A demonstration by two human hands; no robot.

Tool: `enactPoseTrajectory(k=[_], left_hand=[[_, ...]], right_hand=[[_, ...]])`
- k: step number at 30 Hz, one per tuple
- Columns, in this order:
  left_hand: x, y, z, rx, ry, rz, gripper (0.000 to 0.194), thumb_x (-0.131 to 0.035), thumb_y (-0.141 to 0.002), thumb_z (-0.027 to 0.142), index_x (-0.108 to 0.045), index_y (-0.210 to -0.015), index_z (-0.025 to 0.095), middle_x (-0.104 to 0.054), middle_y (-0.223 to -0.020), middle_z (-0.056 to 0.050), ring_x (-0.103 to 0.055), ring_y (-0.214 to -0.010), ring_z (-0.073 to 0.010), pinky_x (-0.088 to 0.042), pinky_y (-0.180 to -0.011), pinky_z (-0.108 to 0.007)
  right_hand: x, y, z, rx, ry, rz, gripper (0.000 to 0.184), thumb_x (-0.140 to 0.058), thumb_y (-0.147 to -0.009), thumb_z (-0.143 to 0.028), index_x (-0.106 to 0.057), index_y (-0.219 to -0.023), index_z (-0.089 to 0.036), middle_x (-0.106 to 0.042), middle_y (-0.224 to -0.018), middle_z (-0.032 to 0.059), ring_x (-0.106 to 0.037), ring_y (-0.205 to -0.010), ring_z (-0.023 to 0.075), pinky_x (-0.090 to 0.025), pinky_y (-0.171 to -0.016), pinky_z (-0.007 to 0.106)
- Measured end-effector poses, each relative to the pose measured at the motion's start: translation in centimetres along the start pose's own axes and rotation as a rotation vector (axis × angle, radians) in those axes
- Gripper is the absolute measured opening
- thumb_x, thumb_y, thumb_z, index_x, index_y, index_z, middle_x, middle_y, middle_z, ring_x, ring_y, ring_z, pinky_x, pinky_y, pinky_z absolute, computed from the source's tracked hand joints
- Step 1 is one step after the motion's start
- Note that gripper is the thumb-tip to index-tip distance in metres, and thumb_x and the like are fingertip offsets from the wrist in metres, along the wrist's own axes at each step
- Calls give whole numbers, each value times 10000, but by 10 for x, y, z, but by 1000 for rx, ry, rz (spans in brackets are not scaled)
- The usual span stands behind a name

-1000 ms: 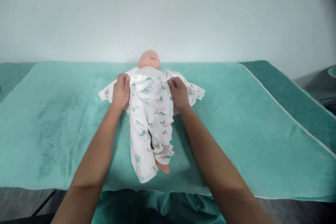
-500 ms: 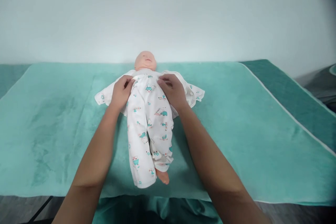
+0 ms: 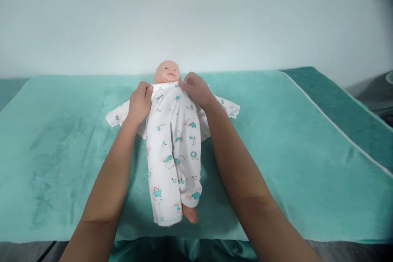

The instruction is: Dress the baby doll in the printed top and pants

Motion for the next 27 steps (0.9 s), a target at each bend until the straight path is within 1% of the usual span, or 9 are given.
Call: enactPoseTrajectory(k=[2, 5, 9, 12, 14, 17, 22, 25, 27], left_hand=[[-3, -5, -2, 70, -17, 1, 162, -473, -995, 282, -555, -865, 230, -651, -836, -27, -578, -811, -212, -393, -758, -336], [-7, -4, -5, 114, 30, 24, 159, -510, -962, 262, -597, -835, 220, -672, -830, -24, -596, -821, -208, -414, -772, -336], [-11, 6, -9, 47, 97, 122, 87, -614, -894, 268, -678, -885, 209, -699, -890, -31, -628, -860, -201, -463, -826, -331], [-9, 15, -13, -30, 56, 188, 73, -625, -862, 227, -694, -874, 207, -691, -907, -43, -629, -890, -203, -476, -855, -337], [-6, 22, -17, -51, 57, 181, 101, -598, -869, 218, -698, -865, 207, -693, -898, -43, -630, -896, -200, -478, -863, -339], [0, 37, -25, 14, 116, 130, 136, -583, -872, 238, -711, -897, 203, -712, -913, -41, -636, -878, -189, -486, -846, -330], [11, 69, -32, 142, 140, 3, 163, -587, -821, 224, -733, -887, 191, -714, -857, -30, -603, -792, -176, -477, -783, -313], [16, 85, -28, 171, 127, -97, 189, -589, -774, 183, -753, -867, 188, -711, -821, -25, -587, -764, -186, -473, -771, -328], [16, 93, -25, 199, 183, -207, 215, -583, -775, 182, -771, -879, 189, -730, -823, -26, -602, -782, -205, -484, -798, -349]], right_hand=[[-5, -7, 4, -35, 31, 96, 258, -630, -914, -312, -422, -773, -248, -401, -664, -61, -386, -652, 152, -313, -659, 311], [-13, -10, 7, -53, 71, 164, 257, -644, -900, -282, -419, -780, -253, -403, -650, -69, -398, -652, 154, -328, -684, 315], [-19, 2, 12, -31, -50, 222, 187, -642, -874, -287, -460, -843, -256, -515, -702, -61, -493, -695, 157, -392, -719, 311], [-21, 16, 14, 41, -218, 220, 167, -634, -858, -319, -487, -906, -255, -656, -890, -12, -606, -834, 161, -464, -806, 312], [-21, 26, 14, 76, -263, 231, 165, -636, -841, -330, -519, -925, -249, -696, -1006, 23, -637, -921, 167, -488, -866, 321], [-19, 44, 12, 73, -224, 290, 144, -624, -836, -340, -587, -932, -240, -703, -1057, 37, -644, -962, 175, -503, -898, 332], [-14, 77, 17, -79, -77, 413, 164, -637, -827, -389, -641, -857, -227, -675, -839, 2, -605, -824, 191, -493, -816, 347], [-11, 90, 25, -194, -14, 319, 214, -633, -837, -418, -683, -824, -211, -708, -842, 19, -604, -833, 207, -483, -817, 367], [-10, 96, 29, -244, -75, 243, 219, -672, -812, -417, -715, -843, -204, -735, -876, 27, -625, -846, 212, -494, -800, 361]])
Point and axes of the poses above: each hand's wrist, its own y-axis away from the middle knuckle, its own x-axis out of the back of the hand, z = x × y, the point moved 2 cm from there along -y, towards the middle knuckle
